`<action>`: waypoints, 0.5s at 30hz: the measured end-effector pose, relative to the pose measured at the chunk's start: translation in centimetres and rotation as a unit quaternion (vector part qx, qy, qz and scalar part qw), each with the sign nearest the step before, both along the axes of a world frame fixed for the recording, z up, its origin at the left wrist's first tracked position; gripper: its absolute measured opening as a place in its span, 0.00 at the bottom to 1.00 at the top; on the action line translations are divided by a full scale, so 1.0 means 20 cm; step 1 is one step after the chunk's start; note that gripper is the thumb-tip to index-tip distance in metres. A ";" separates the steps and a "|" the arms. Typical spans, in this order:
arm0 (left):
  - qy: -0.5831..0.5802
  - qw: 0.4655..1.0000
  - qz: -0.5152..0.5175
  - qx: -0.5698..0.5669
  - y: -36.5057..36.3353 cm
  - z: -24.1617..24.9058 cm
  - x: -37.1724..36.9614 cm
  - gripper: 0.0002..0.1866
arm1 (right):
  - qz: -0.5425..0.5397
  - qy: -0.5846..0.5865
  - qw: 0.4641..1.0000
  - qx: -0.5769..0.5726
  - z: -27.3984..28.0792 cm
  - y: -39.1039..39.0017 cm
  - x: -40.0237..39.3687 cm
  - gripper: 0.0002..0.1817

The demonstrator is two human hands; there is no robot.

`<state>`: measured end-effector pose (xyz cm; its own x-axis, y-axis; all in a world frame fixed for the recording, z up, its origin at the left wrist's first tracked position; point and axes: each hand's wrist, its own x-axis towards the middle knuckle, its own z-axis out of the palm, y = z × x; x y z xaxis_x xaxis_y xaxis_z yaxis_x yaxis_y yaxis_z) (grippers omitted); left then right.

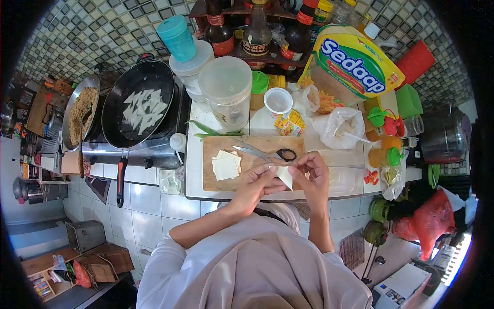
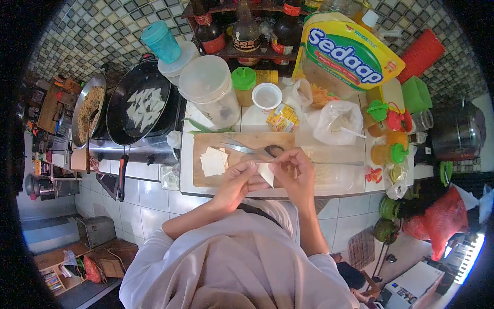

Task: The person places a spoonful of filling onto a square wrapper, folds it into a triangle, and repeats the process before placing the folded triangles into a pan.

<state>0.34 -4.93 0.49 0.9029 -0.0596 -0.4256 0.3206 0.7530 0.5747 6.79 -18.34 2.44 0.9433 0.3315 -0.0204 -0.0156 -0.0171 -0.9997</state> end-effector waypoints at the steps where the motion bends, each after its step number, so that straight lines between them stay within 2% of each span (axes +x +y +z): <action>1: 0.000 1.000 0.000 0.000 0.01 0.01 0.00 0.08 | -0.001 -0.003 1.000 -0.001 0.00 0.00 0.00 0.10; 3: -0.041 0.997 -0.033 0.059 0.02 0.02 0.00 0.05 | 0.002 -0.003 1.000 0.006 0.00 0.01 -0.02 0.10; 6: -0.037 0.995 -0.036 0.084 0.02 -0.02 0.00 0.04 | 0.004 -0.011 1.000 0.027 0.00 0.02 -0.04 0.11; 10: -0.032 0.996 -0.026 0.082 0.02 -0.04 -0.01 0.04 | -0.017 0.015 0.998 0.066 0.03 0.04 -0.05 0.11; 12: -0.082 0.990 -0.070 0.086 0.03 -0.04 -0.01 0.07 | -0.022 0.024 0.996 0.084 0.03 0.04 -0.05 0.11; 15: -0.058 0.990 -0.102 0.079 0.03 0.00 -0.01 0.08 | -0.024 0.022 0.995 0.091 0.03 0.04 -0.05 0.11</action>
<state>0.21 -4.34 0.47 0.9226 -0.1868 -0.3374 0.3810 0.5774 0.7221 5.81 -17.45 3.10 0.9578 0.2874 -0.0069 -0.0567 0.1655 -0.9846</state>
